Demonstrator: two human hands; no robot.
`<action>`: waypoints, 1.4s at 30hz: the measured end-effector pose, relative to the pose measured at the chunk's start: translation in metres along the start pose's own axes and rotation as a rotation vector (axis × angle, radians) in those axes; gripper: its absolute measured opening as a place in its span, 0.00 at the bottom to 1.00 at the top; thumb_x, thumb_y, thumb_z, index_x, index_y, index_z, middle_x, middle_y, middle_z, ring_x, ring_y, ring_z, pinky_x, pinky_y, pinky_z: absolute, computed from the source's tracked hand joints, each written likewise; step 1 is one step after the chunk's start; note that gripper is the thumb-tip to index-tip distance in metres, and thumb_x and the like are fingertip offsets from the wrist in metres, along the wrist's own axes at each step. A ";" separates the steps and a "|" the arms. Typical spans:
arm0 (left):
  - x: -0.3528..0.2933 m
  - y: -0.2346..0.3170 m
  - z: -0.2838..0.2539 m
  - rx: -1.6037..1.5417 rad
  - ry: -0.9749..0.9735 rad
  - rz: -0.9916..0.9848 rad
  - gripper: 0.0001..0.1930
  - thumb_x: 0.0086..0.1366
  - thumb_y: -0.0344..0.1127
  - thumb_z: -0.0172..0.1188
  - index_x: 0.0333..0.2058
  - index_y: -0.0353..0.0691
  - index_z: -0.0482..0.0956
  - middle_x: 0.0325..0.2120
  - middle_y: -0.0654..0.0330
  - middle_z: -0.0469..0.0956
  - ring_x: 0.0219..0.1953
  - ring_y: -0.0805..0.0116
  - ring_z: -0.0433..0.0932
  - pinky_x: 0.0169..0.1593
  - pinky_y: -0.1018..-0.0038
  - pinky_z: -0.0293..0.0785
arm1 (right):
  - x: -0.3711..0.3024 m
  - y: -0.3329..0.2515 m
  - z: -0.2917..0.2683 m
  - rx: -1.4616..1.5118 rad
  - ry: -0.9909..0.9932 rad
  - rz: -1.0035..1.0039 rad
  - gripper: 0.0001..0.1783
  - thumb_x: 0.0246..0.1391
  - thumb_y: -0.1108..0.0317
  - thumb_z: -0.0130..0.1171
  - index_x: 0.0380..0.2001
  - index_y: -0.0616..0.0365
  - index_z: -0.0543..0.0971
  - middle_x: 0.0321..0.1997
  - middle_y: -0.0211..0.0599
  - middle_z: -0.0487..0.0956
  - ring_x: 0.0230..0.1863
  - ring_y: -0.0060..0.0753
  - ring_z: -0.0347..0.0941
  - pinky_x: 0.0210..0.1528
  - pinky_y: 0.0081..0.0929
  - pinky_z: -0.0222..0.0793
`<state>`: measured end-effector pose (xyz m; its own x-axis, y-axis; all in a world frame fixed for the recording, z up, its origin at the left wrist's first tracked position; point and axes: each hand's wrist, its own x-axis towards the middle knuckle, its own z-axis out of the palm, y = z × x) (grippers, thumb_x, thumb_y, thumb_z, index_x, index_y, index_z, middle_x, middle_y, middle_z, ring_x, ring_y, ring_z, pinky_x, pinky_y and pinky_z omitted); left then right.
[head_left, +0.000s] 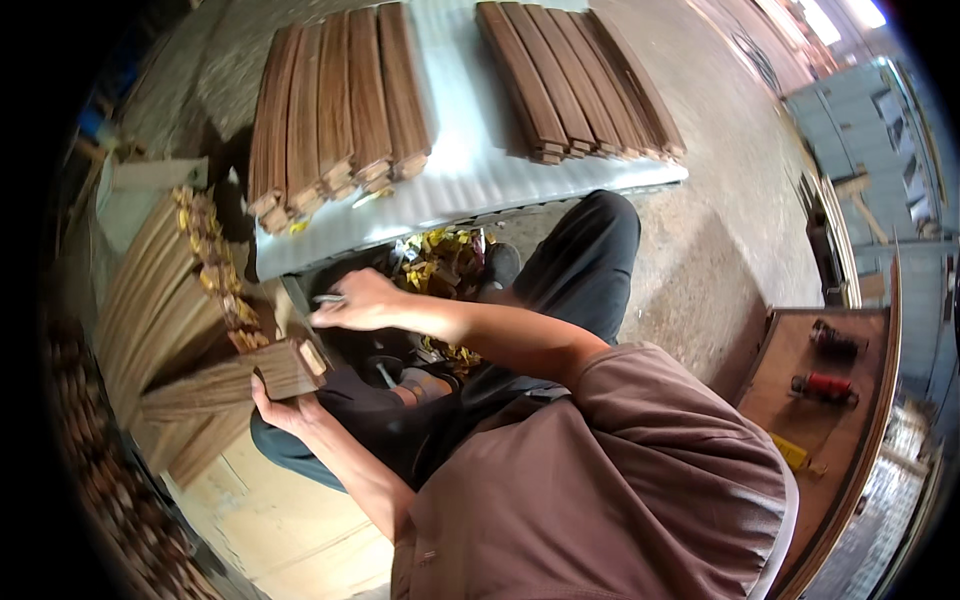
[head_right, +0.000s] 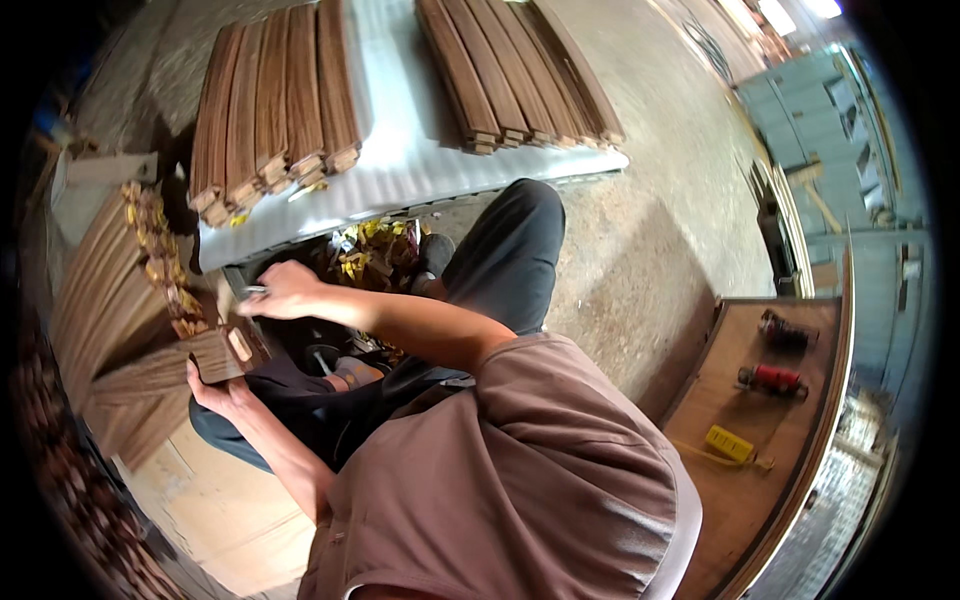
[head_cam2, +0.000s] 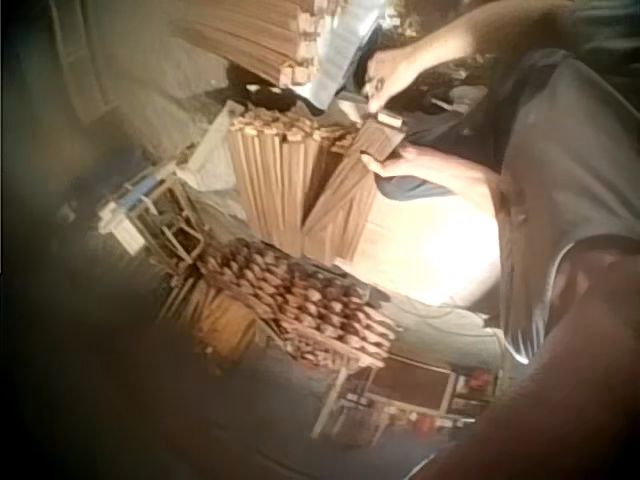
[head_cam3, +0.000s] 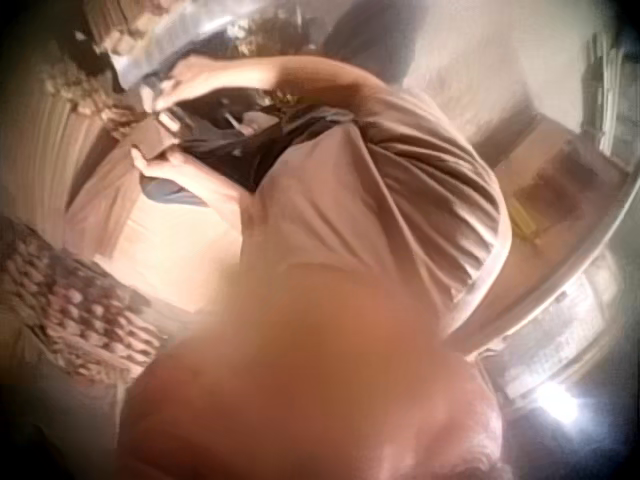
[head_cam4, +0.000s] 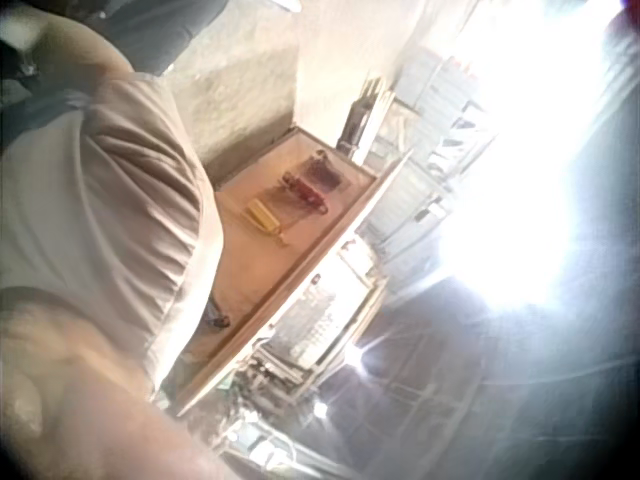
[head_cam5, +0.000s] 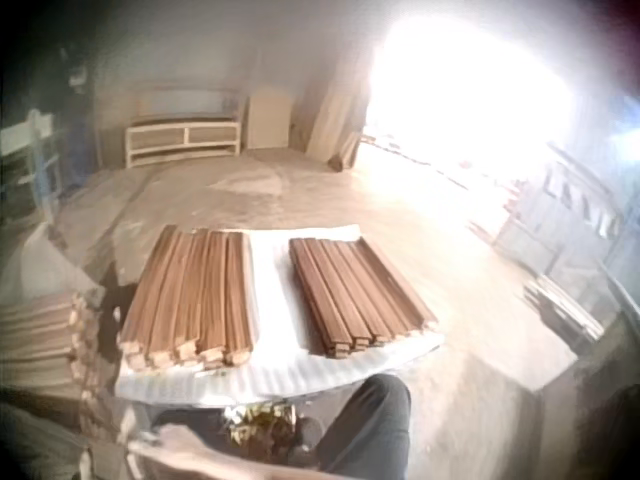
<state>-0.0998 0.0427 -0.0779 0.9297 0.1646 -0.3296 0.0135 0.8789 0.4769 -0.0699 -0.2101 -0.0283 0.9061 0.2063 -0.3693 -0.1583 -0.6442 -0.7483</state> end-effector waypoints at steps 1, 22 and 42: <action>0.002 0.001 0.002 0.086 0.028 0.008 0.31 0.62 0.41 0.63 0.61 0.33 0.68 0.59 0.49 0.71 0.60 0.49 0.72 0.63 0.46 0.69 | -0.005 -0.016 -0.002 0.175 -0.066 -0.002 0.41 0.47 0.29 0.60 0.35 0.64 0.85 0.34 0.52 0.84 0.37 0.48 0.83 0.41 0.41 0.79; -0.079 0.008 0.105 0.514 -0.239 0.152 0.42 0.43 0.30 0.70 0.59 0.23 0.67 0.47 0.45 0.78 0.48 0.50 0.81 0.55 0.59 0.78 | -0.036 -0.042 -0.012 0.656 -0.269 -0.363 0.37 0.44 0.61 0.76 0.58 0.59 0.77 0.57 0.39 0.79 0.57 0.30 0.74 0.64 0.28 0.65; 0.045 -0.110 0.107 0.535 -0.391 -0.657 0.28 0.49 0.26 0.62 0.53 0.32 0.75 0.42 0.50 0.81 0.42 0.54 0.82 0.48 0.62 0.80 | -0.014 0.058 0.004 1.027 0.241 -0.201 0.31 0.51 0.70 0.70 0.57 0.66 0.72 0.52 0.37 0.79 0.51 0.25 0.75 0.55 0.27 0.71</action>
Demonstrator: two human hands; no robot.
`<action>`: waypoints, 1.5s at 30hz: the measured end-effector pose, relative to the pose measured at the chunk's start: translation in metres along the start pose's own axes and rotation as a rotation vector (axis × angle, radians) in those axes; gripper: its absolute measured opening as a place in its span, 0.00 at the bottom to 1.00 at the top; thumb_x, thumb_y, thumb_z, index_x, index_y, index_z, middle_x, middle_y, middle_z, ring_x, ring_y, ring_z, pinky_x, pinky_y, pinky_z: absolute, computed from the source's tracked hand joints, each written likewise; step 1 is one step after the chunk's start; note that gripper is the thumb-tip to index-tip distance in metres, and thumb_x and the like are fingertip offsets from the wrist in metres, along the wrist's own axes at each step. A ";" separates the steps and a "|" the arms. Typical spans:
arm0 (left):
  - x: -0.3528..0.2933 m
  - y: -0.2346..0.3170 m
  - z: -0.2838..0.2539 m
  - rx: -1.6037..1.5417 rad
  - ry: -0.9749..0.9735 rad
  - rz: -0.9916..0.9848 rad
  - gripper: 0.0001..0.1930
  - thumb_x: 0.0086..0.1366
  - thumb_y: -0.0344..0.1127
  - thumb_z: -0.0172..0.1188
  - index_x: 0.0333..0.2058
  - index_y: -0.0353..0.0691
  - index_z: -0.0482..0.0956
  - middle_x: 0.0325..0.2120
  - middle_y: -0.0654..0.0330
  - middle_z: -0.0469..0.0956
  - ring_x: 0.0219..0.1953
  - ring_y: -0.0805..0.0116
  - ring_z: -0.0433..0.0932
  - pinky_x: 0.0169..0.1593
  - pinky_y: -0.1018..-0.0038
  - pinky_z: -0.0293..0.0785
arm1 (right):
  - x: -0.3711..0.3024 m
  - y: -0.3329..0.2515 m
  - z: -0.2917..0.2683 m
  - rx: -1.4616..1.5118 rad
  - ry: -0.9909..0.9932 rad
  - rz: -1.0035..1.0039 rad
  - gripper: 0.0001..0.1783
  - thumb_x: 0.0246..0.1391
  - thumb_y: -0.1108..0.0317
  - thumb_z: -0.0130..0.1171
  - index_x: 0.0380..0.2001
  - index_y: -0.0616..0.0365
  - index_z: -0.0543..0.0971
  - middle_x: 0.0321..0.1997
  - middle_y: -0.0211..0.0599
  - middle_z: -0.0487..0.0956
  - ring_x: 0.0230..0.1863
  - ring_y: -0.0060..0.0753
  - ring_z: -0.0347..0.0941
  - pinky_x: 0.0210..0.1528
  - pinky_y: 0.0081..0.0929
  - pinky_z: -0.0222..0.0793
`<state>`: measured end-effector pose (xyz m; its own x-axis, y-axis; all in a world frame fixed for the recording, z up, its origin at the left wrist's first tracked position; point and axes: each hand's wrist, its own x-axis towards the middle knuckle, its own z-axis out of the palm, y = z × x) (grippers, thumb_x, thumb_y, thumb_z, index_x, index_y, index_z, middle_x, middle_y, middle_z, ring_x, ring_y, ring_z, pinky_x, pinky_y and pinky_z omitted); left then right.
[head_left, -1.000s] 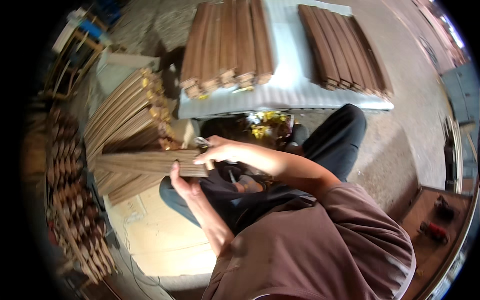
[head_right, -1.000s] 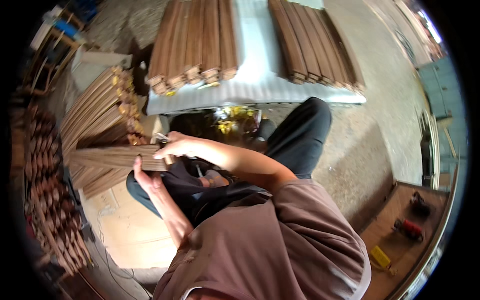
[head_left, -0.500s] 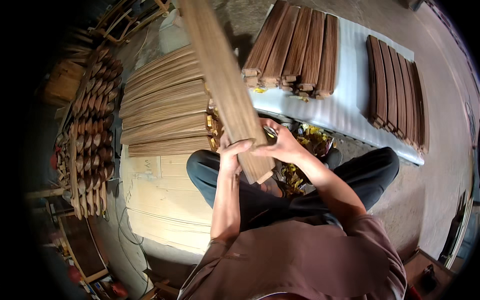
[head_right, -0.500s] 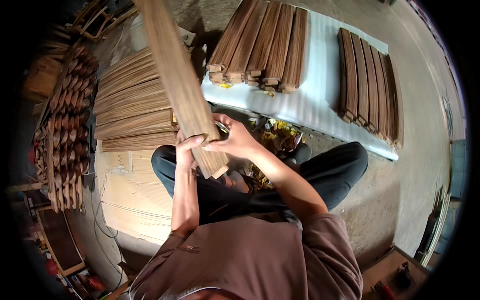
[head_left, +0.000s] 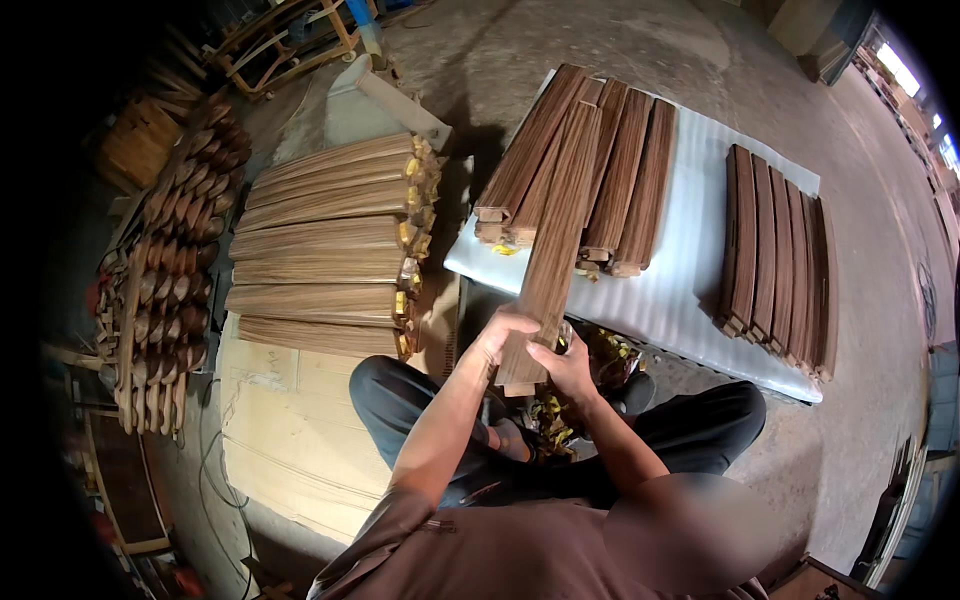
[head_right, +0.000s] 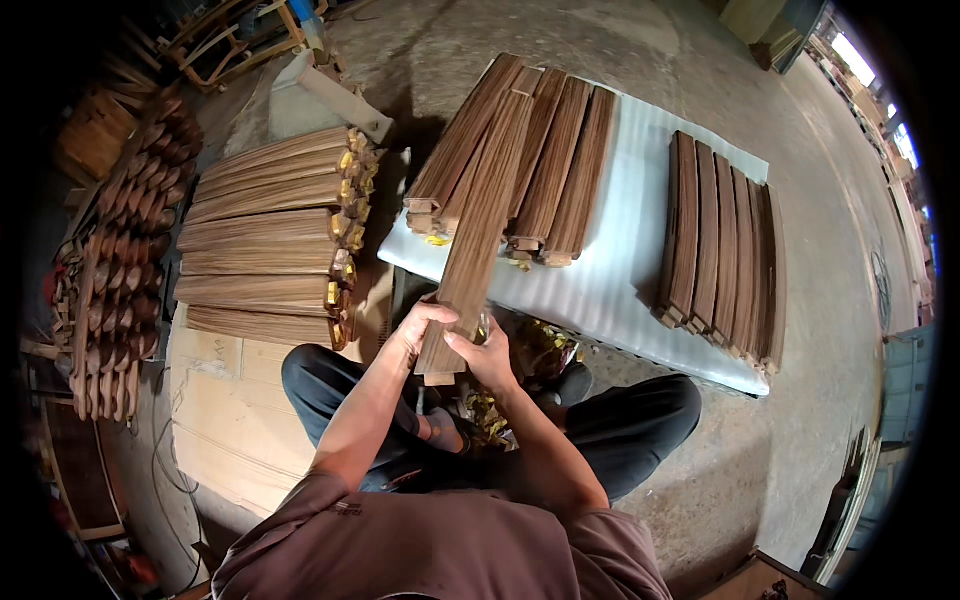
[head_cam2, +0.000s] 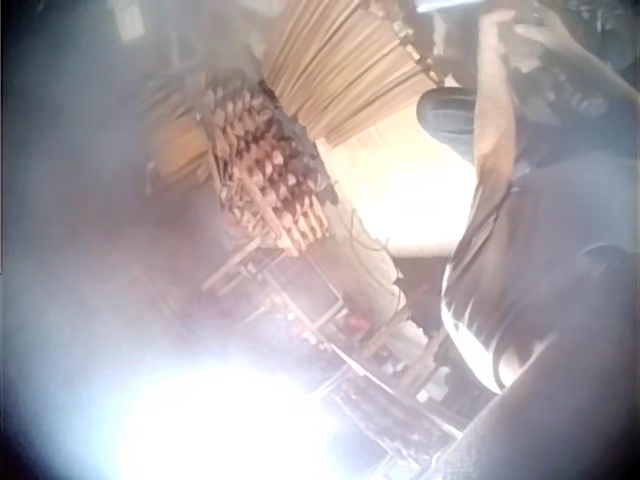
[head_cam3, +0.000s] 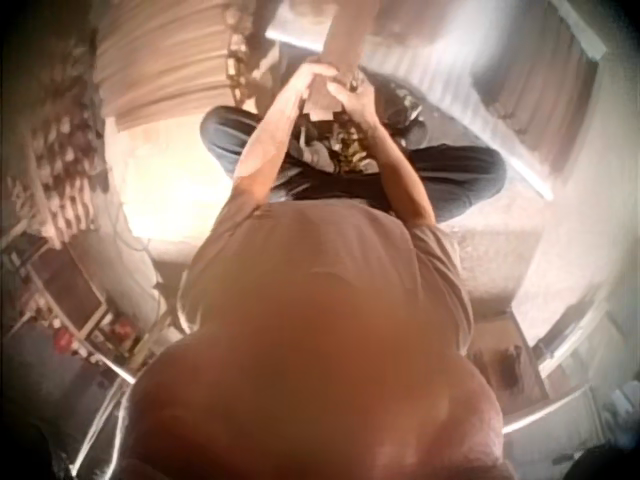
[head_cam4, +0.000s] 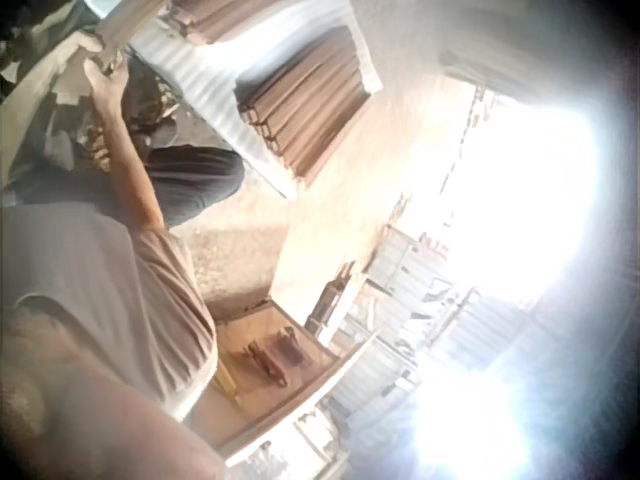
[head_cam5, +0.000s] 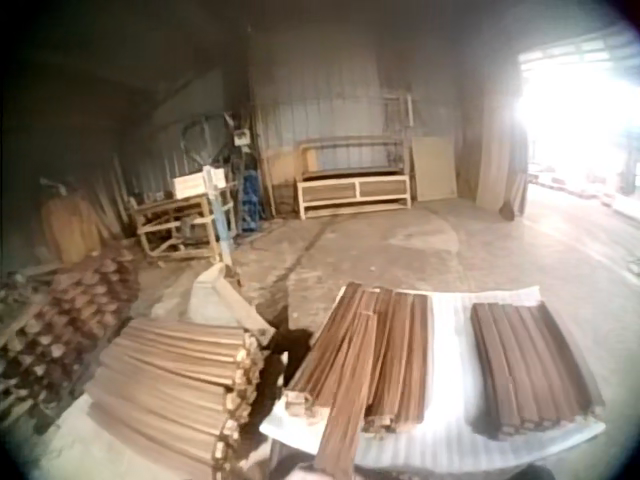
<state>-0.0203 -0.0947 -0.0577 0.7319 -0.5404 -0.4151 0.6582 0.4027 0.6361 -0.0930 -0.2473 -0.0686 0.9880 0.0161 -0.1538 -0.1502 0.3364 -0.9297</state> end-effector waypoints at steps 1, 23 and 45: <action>0.007 0.000 -0.007 0.024 0.017 -0.033 0.28 0.50 0.27 0.61 0.53 0.32 0.75 0.41 0.51 0.80 0.42 0.54 0.82 0.48 0.62 0.80 | 0.008 0.011 -0.004 -0.027 0.006 -0.012 0.29 0.51 0.70 0.69 0.56 0.66 0.73 0.51 0.36 0.80 0.50 0.25 0.75 0.54 0.27 0.71; 0.097 -0.001 -0.077 -0.109 0.324 -0.093 0.14 0.72 0.37 0.57 0.48 0.31 0.74 0.45 0.51 0.79 0.48 0.57 0.79 0.58 0.59 0.77 | 0.141 0.019 -0.073 -0.972 -0.083 -0.125 0.30 0.52 0.48 0.67 0.44 0.66 0.80 0.34 0.51 0.83 0.38 0.52 0.81 0.42 0.38 0.76; -0.108 0.182 0.172 1.030 -0.115 1.610 0.17 0.62 0.32 0.66 0.48 0.37 0.76 0.49 0.57 0.76 0.47 0.69 0.77 0.50 0.73 0.76 | 0.015 -0.102 -0.105 -0.578 -0.192 0.298 0.08 0.62 0.71 0.60 0.38 0.66 0.82 0.26 0.25 0.77 0.28 0.18 0.72 0.30 0.22 0.70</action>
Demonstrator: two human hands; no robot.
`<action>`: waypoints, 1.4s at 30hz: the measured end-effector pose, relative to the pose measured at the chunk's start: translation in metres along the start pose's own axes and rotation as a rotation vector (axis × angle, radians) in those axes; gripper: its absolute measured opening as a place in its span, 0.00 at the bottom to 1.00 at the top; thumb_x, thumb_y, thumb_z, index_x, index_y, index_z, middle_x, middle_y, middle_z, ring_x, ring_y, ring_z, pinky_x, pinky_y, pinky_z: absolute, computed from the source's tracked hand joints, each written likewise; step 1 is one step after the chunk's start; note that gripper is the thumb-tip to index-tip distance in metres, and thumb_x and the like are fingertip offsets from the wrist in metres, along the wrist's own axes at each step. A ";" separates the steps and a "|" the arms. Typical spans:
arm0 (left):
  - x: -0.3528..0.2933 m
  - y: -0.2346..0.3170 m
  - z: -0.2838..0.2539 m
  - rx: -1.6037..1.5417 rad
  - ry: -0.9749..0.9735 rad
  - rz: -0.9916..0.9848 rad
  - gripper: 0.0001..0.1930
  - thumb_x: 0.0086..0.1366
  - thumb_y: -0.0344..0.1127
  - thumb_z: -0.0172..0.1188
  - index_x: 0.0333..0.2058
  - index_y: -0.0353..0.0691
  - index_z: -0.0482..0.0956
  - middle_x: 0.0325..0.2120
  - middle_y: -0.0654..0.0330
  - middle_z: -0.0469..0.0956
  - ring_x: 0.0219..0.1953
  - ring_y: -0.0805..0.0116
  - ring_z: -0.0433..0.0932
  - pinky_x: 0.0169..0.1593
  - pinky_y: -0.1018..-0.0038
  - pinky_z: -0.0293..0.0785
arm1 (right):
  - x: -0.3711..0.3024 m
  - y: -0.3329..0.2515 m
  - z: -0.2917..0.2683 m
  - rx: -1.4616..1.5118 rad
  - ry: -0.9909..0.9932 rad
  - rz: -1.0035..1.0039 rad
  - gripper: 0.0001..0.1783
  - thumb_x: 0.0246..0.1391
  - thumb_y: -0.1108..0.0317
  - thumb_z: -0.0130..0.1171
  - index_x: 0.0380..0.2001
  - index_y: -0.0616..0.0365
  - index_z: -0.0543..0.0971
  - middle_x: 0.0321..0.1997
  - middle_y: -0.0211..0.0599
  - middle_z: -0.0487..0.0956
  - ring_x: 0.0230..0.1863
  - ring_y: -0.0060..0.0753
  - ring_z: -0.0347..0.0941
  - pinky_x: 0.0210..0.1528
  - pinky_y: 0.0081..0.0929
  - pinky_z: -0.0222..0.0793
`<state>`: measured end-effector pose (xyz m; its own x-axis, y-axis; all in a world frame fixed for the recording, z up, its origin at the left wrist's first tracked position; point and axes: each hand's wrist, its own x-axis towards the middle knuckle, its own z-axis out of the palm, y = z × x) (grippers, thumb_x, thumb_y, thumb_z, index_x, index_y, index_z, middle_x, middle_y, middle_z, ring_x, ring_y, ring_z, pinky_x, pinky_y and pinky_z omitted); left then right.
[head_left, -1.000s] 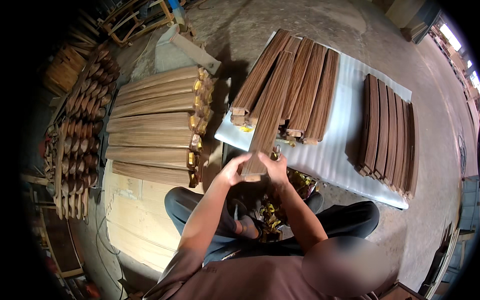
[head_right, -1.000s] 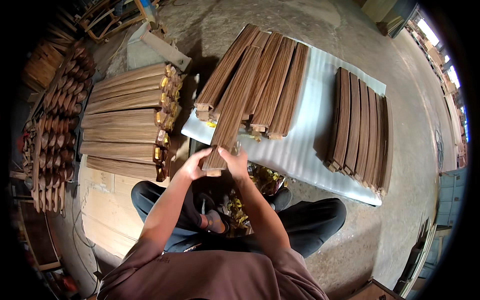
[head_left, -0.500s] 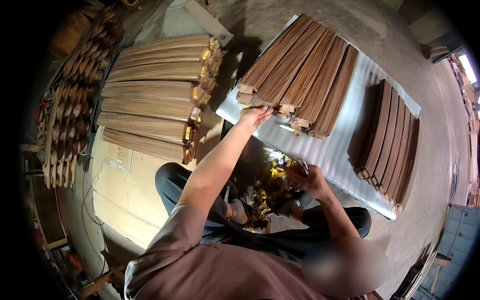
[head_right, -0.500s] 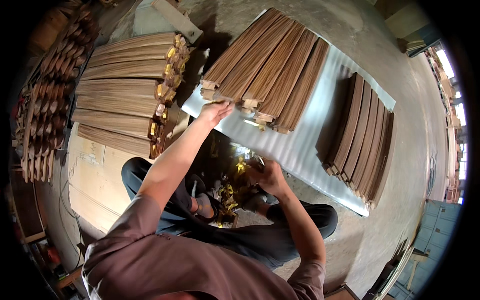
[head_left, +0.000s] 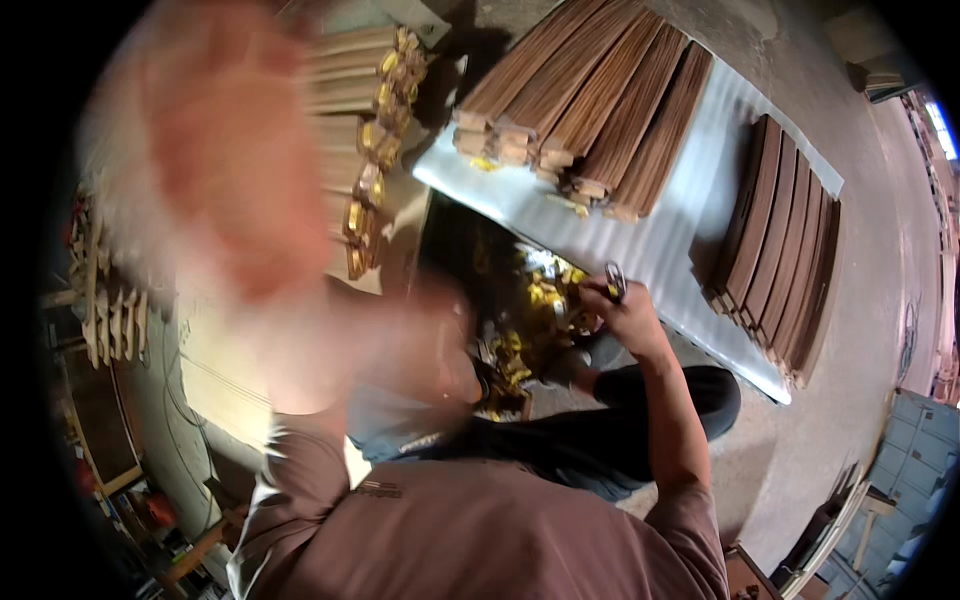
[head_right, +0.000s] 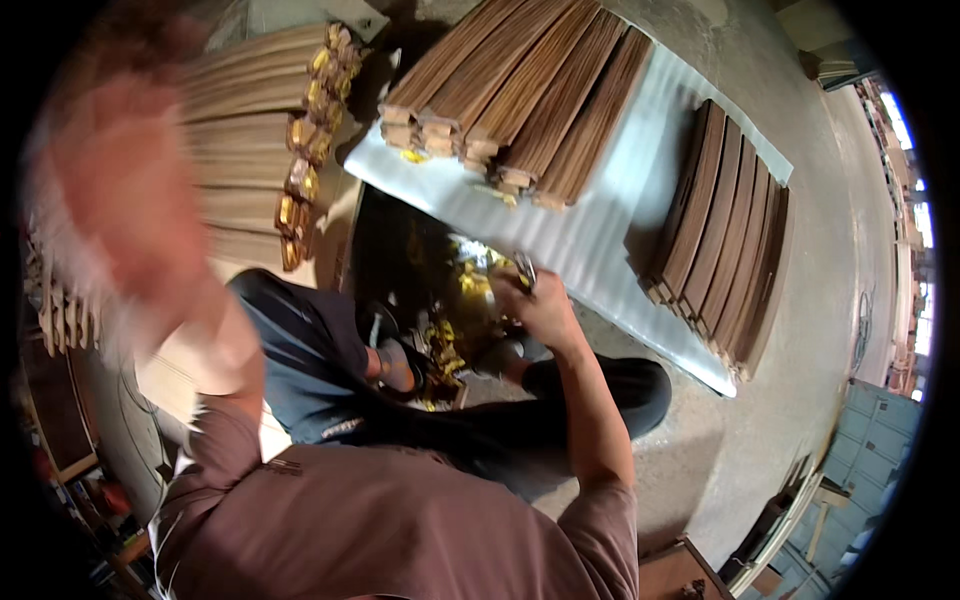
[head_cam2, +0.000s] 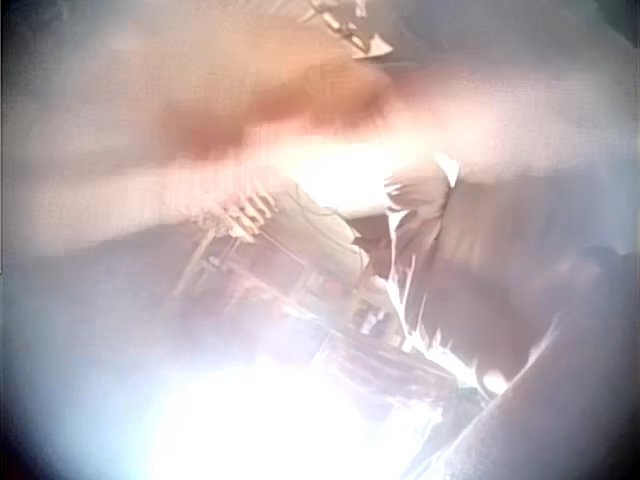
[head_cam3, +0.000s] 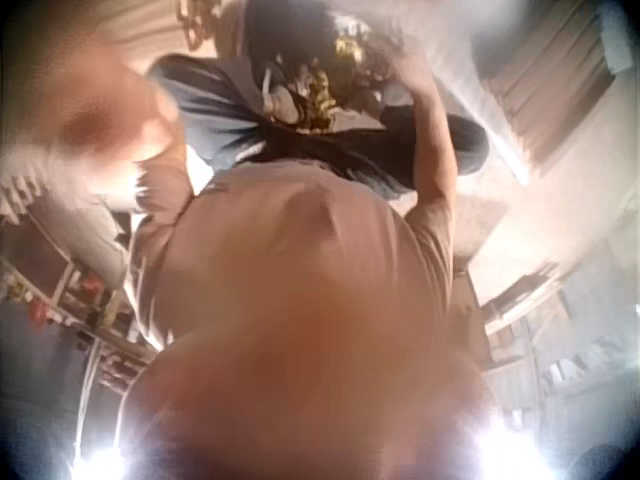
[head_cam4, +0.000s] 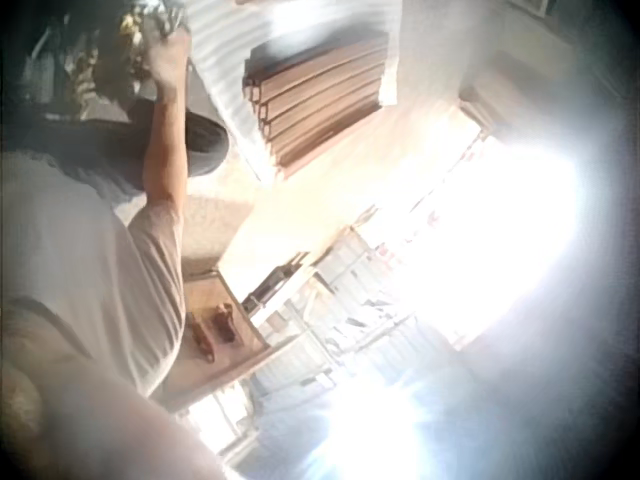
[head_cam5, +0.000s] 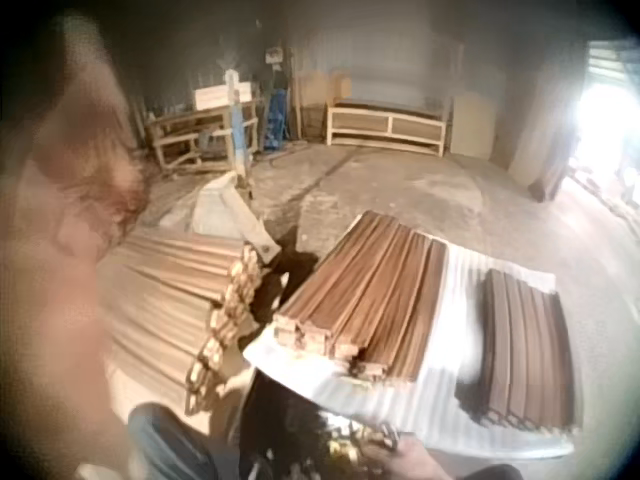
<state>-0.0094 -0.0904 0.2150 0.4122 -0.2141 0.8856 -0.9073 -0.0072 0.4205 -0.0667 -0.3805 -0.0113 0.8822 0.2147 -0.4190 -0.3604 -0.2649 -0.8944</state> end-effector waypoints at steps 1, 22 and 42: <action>0.010 0.045 -0.010 0.006 -0.113 0.139 0.16 0.62 0.32 0.66 0.48 0.37 0.76 0.49 0.57 0.77 0.47 0.69 0.77 0.50 0.73 0.76 | 0.005 -0.001 0.006 0.033 -0.076 -0.007 0.09 0.62 0.70 0.61 0.39 0.66 0.82 0.28 0.25 0.78 0.28 0.16 0.71 0.31 0.21 0.70; -0.042 0.191 -0.101 0.201 -0.127 0.259 0.14 0.62 0.28 0.61 0.47 0.36 0.78 0.45 0.56 0.79 0.47 0.67 0.78 0.51 0.71 0.76 | 0.038 0.041 0.047 -0.472 0.075 -0.212 0.13 0.58 0.69 0.60 0.43 0.64 0.84 0.31 0.37 0.84 0.32 0.36 0.80 0.35 0.29 0.73; -0.206 -0.143 -0.032 0.348 0.473 -0.943 0.15 0.57 0.22 0.61 0.45 0.35 0.80 0.38 0.58 0.82 0.36 0.71 0.81 0.40 0.75 0.80 | 0.201 0.153 0.016 -1.125 0.145 -0.132 0.17 0.64 0.61 0.44 0.39 0.61 0.79 0.41 0.57 0.82 0.41 0.56 0.80 0.47 0.46 0.75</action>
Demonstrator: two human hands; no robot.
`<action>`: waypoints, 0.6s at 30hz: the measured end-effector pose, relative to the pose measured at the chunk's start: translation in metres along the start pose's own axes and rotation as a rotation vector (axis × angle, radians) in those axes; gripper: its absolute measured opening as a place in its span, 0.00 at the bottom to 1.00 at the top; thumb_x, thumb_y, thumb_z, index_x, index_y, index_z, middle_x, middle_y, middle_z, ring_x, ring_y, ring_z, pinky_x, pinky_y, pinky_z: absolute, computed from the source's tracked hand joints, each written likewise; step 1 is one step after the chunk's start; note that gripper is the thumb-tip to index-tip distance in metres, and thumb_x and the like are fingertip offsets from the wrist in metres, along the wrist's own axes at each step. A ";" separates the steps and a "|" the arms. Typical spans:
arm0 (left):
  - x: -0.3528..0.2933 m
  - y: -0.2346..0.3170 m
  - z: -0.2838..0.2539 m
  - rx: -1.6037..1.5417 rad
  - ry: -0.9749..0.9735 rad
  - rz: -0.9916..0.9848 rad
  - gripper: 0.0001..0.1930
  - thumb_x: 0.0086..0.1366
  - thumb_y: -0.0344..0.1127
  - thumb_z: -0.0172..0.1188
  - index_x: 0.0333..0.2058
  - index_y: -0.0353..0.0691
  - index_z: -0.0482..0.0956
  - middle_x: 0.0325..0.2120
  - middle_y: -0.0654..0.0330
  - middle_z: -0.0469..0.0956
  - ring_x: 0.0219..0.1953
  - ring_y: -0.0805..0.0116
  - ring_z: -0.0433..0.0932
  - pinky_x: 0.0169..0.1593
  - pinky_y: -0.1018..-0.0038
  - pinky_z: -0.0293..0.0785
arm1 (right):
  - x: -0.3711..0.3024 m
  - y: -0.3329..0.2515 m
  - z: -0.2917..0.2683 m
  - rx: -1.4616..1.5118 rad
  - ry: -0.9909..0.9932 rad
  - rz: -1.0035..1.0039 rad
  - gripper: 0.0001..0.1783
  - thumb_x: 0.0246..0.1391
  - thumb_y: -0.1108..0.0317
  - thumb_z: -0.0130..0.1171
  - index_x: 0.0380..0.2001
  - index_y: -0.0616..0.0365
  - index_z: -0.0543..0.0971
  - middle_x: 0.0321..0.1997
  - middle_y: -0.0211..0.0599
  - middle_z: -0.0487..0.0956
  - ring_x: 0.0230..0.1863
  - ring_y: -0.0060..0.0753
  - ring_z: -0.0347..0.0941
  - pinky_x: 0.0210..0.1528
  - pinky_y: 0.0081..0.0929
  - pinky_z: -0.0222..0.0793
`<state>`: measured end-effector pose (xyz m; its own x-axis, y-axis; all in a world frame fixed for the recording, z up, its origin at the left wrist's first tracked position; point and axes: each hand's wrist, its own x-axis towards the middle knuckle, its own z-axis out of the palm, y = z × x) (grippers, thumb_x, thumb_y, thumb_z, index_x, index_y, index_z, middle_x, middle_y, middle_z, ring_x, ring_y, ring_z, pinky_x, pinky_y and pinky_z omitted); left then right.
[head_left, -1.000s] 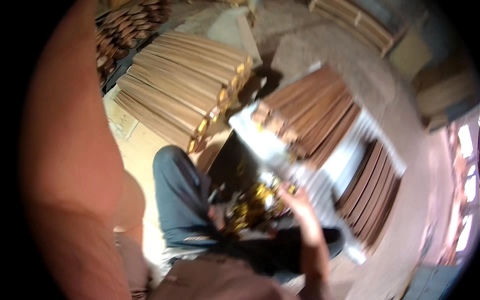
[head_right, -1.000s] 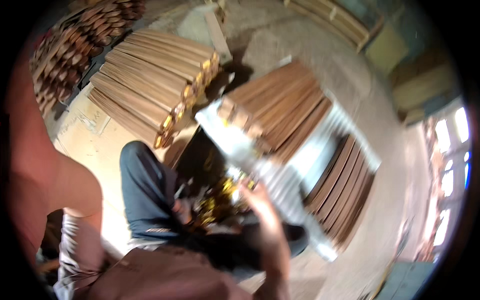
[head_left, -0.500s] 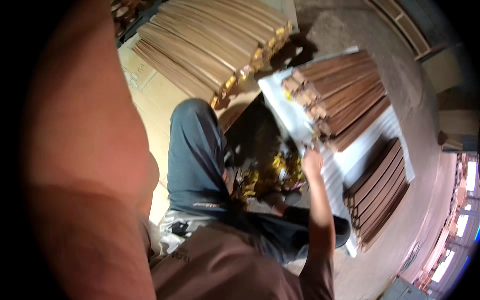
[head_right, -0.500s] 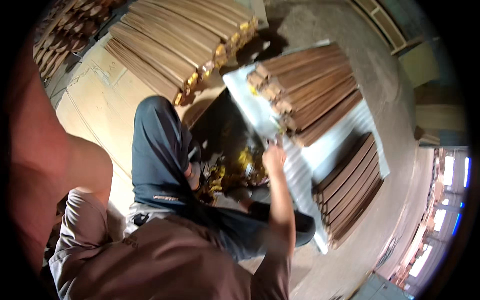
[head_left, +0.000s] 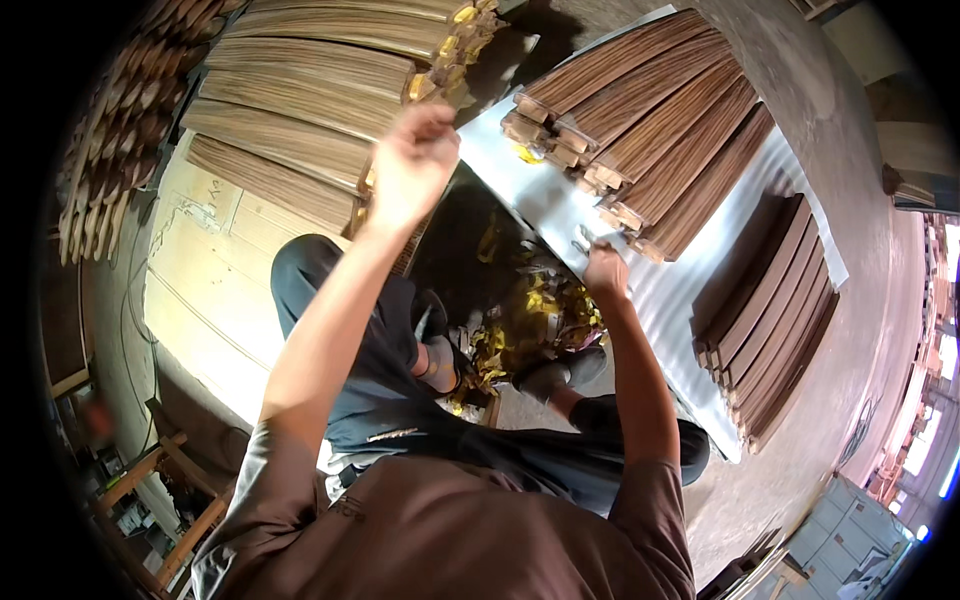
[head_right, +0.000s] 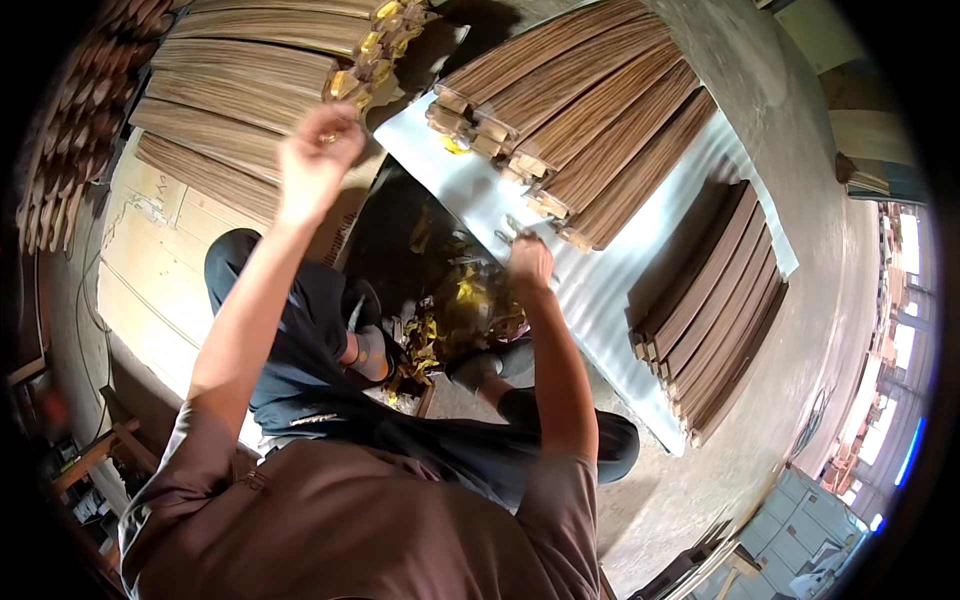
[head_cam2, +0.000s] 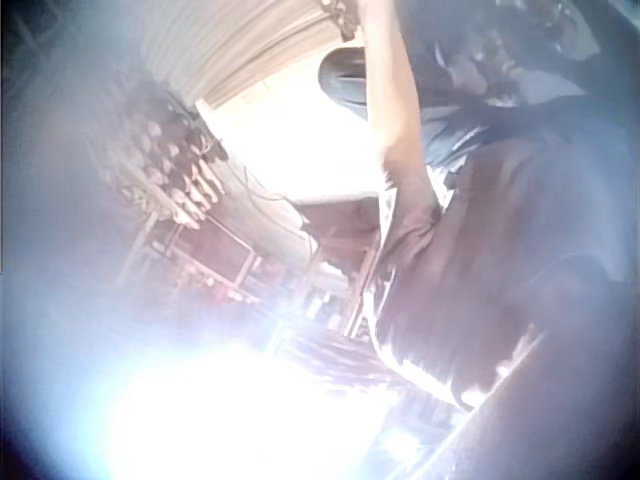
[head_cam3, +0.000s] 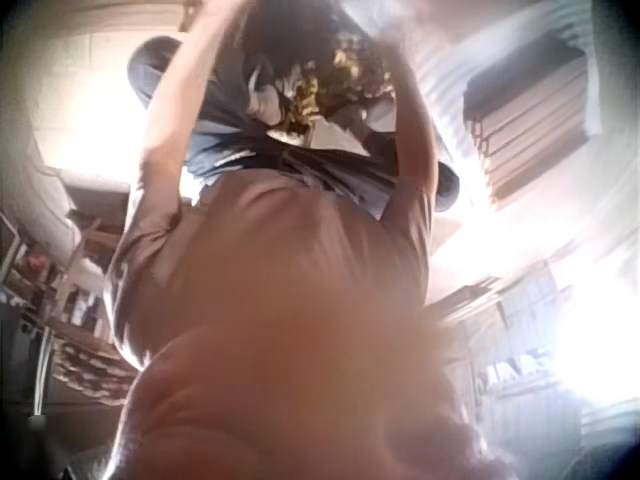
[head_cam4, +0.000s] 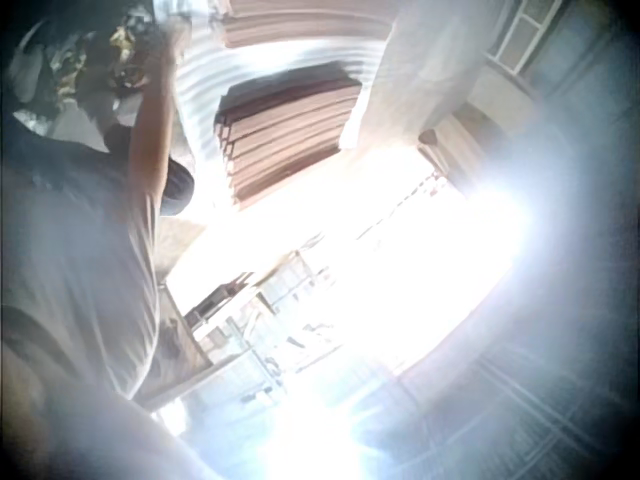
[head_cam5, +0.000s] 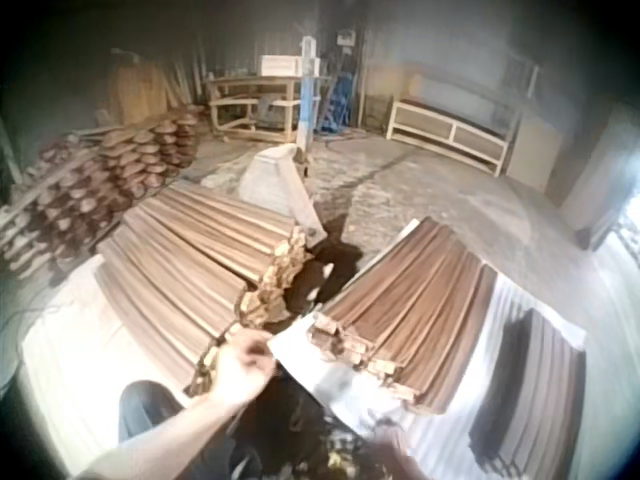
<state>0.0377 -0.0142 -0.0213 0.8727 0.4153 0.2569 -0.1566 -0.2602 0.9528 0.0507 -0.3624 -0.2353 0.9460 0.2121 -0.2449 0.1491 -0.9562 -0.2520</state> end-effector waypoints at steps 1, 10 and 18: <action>0.000 -0.045 0.014 0.216 -0.046 -0.034 0.17 0.54 0.23 0.64 0.45 0.37 0.80 0.38 0.55 0.82 0.35 0.67 0.82 0.41 0.73 0.80 | -0.011 0.014 0.015 0.153 0.088 -0.066 0.15 0.62 0.64 0.46 0.36 0.63 0.78 0.38 0.58 0.82 0.40 0.57 0.80 0.45 0.48 0.75; -0.018 -0.156 0.126 1.064 -0.617 0.157 0.31 0.61 0.39 0.59 0.64 0.57 0.68 0.63 0.45 0.65 0.63 0.50 0.67 0.62 0.54 0.67 | -0.151 -0.074 -0.018 0.079 -0.412 -0.355 0.12 0.47 0.73 0.58 0.35 0.55 0.85 0.60 0.50 0.74 0.49 0.54 0.78 0.50 0.44 0.75; -0.013 -0.191 0.150 1.220 -0.790 0.084 0.06 0.51 0.31 0.62 0.26 0.44 0.87 0.29 0.57 0.85 0.33 0.59 0.84 0.33 0.59 0.78 | -0.158 -0.122 -0.093 0.344 -0.333 -0.330 0.11 0.49 0.71 0.58 0.36 0.53 0.85 0.44 0.48 0.82 0.44 0.54 0.79 0.44 0.45 0.75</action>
<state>0.1253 -0.1006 -0.2306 0.9657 -0.1119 -0.2342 -0.0883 -0.9901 0.1091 -0.0900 -0.2980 -0.0794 0.7157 0.5929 -0.3691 0.2661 -0.7201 -0.6408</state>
